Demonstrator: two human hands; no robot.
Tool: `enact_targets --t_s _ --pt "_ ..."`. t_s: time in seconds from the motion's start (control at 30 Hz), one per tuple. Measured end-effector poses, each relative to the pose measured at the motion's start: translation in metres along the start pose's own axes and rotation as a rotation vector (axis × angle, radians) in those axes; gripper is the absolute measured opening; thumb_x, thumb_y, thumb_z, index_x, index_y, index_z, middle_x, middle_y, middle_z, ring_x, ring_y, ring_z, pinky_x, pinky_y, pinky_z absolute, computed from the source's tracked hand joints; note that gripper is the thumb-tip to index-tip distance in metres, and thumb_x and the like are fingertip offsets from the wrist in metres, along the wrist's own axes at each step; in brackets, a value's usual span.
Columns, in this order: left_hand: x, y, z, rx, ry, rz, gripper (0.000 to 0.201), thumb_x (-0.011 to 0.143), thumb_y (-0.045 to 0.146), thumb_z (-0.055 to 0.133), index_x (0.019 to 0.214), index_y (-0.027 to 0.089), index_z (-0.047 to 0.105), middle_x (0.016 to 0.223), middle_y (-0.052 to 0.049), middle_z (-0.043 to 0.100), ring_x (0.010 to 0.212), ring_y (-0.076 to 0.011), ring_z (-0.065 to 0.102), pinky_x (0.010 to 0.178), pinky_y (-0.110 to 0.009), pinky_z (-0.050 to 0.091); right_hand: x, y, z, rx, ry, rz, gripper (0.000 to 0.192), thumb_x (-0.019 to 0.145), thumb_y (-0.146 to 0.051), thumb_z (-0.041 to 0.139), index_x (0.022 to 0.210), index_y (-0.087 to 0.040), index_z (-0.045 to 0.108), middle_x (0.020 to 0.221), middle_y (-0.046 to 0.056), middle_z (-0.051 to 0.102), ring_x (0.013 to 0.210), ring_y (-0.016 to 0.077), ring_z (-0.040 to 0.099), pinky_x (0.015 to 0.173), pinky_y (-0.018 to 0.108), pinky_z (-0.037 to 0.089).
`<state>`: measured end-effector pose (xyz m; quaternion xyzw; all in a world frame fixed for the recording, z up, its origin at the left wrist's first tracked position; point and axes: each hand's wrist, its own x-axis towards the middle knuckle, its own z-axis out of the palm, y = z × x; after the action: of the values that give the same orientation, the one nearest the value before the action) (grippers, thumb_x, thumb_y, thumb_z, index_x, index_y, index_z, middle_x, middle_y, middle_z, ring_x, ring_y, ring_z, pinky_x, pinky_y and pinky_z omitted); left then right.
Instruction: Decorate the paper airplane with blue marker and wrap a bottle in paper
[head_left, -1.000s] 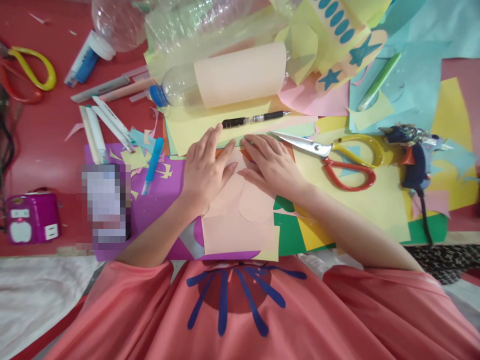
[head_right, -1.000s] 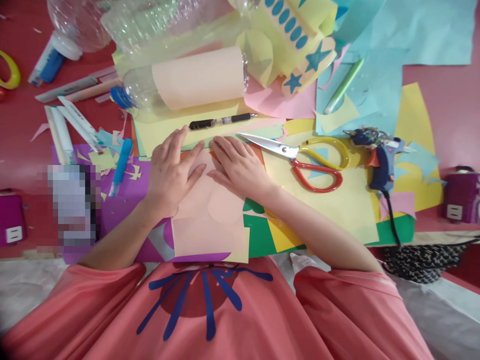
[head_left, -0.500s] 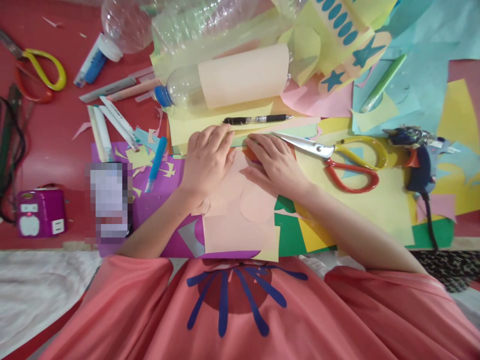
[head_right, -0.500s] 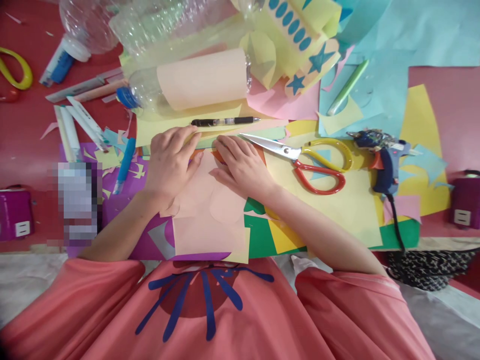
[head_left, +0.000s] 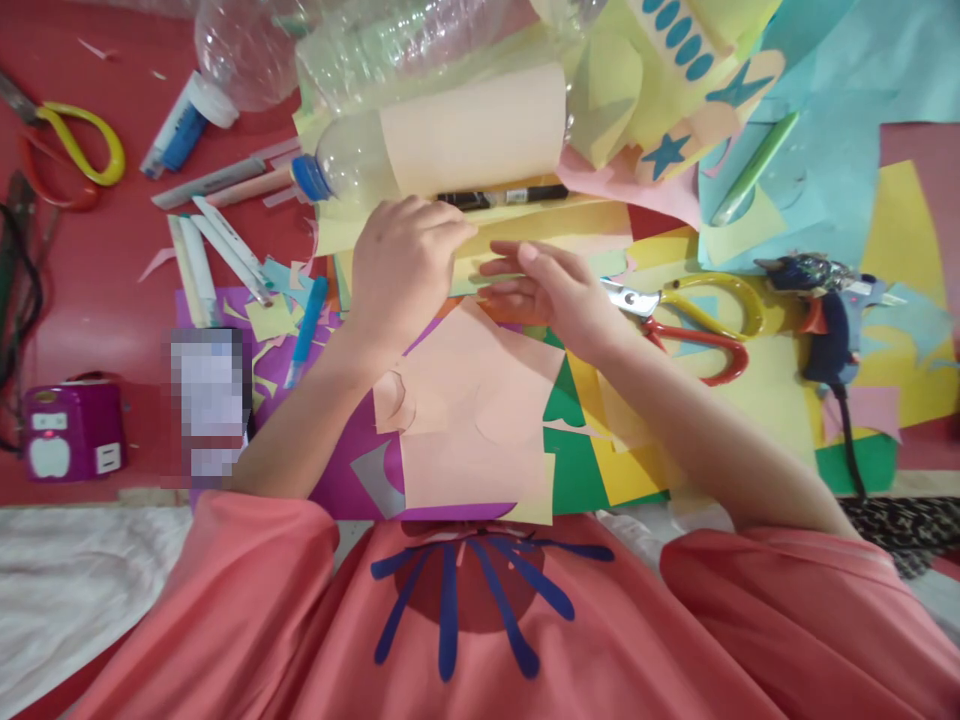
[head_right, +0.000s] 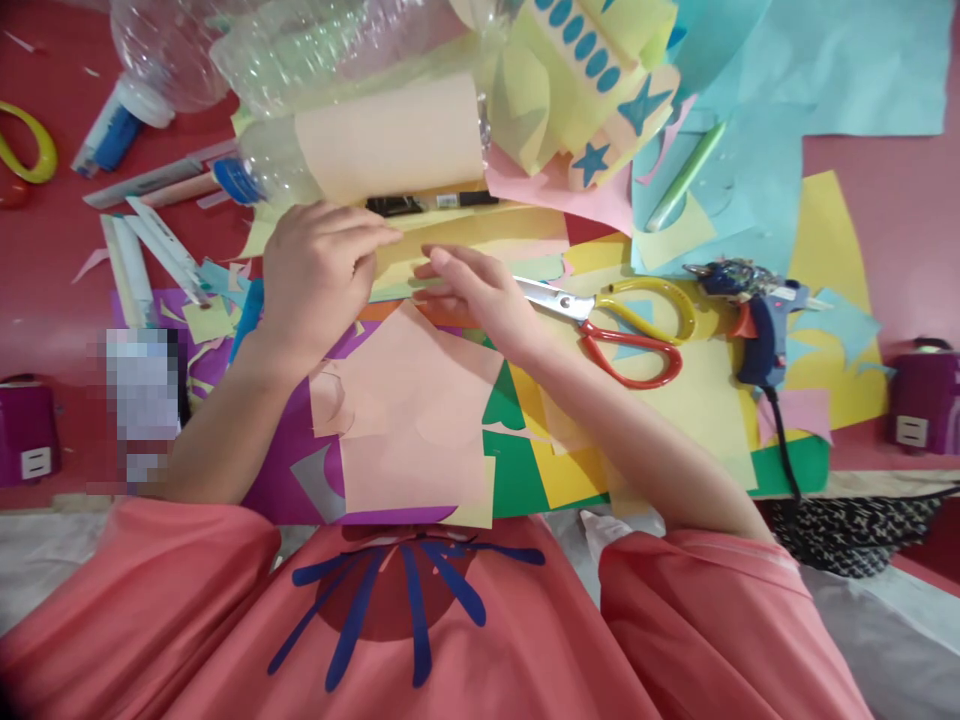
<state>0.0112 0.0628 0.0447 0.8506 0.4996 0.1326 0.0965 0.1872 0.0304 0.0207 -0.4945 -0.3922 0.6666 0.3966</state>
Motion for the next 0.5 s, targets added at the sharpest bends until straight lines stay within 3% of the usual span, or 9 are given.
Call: enact_targets --t_s 0.1,0.27,0.5 --pt "-0.003 0.002 -0.005 0.005 -0.027 -0.038 0.038 0.094 0.012 0.038 0.112 0.024 0.070 0.120 -0.002 0.072 0.113 -0.0224 0.062 0.101 -0.043 0.047 0.016 -0.011 0.009 0.191 0.039 0.085 0.032 0.090 -0.049 0.058 0.088 -0.018 0.059 0.089 0.003 0.069 0.076 0.0114 0.071 0.073 0.025 0.060" --pt "-0.008 0.000 -0.005 -0.058 -0.044 -0.063 0.034 0.090 0.013 0.043 0.106 0.026 0.070 0.119 -0.002 0.071 0.114 -0.0238 0.063 0.102 -0.041 0.047 0.035 -0.012 0.018 0.237 0.060 0.117 0.027 0.090 -0.043 0.060 0.079 -0.020 0.053 0.080 0.002 0.067 0.073 0.0139 0.070 0.069 0.027 0.062" --pt "0.003 -0.002 -0.004 -0.243 -0.059 -0.151 0.026 0.095 0.023 0.038 0.101 0.026 0.064 0.090 -0.001 0.072 0.088 -0.0200 0.068 0.081 -0.032 0.051 0.037 -0.007 0.021 0.231 0.099 0.168 0.014 0.092 -0.027 0.047 0.080 -0.020 0.050 0.083 0.004 0.067 0.066 0.0150 0.069 0.065 0.031 0.062"
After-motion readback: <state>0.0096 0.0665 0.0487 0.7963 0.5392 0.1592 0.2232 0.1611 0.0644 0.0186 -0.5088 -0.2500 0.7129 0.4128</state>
